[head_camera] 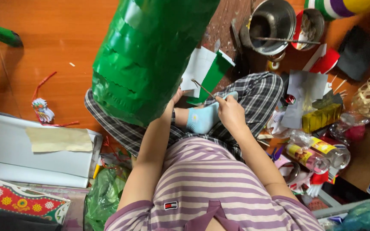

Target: Decorating animal-shaped bamboo frames with green paper and gold foil.

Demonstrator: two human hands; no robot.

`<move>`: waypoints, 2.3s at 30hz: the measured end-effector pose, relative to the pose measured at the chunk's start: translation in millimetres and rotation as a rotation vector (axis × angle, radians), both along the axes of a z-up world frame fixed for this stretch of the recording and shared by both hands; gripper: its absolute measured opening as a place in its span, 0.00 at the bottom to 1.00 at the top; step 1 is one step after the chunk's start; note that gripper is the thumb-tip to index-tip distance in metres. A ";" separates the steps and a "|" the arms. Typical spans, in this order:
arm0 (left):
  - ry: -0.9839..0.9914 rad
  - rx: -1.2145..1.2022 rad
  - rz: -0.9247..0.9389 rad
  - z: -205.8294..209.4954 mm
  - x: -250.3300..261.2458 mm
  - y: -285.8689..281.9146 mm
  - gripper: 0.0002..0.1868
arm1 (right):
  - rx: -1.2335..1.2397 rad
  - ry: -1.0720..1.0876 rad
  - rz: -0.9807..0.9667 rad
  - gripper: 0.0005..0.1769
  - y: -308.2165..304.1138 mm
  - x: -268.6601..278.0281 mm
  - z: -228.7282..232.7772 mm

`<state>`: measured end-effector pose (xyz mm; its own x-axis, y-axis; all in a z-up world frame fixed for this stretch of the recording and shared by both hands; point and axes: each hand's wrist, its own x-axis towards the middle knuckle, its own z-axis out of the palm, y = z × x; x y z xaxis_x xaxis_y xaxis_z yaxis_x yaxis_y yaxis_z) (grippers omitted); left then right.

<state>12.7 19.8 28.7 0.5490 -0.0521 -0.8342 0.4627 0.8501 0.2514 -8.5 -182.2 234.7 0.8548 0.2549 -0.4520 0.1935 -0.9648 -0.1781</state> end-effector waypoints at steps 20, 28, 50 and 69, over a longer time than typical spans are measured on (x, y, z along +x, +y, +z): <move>-0.176 -0.261 0.110 -80.1 -17.1 -1.3 0.04 | -0.054 0.196 0.081 0.31 -16.6 -25.9 -30.3; 0.010 -0.277 0.069 -40.4 -3.1 -8.3 0.16 | 0.106 -0.043 0.015 0.35 28.6 50.9 -56.8; 0.017 -0.023 -0.077 31.1 7.8 -2.4 0.28 | 0.068 -0.146 0.042 0.34 -6.4 54.1 -91.4; -0.067 -0.036 -0.105 35.3 3.0 -0.4 0.11 | 0.173 -0.628 -0.257 0.30 -59.7 85.7 -50.2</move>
<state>15.7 19.4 64.1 0.5932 -0.1413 -0.7925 0.5326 0.8071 0.2548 77.2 -242.0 184.4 0.9837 0.0336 0.1764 0.0799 -0.9616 -0.2627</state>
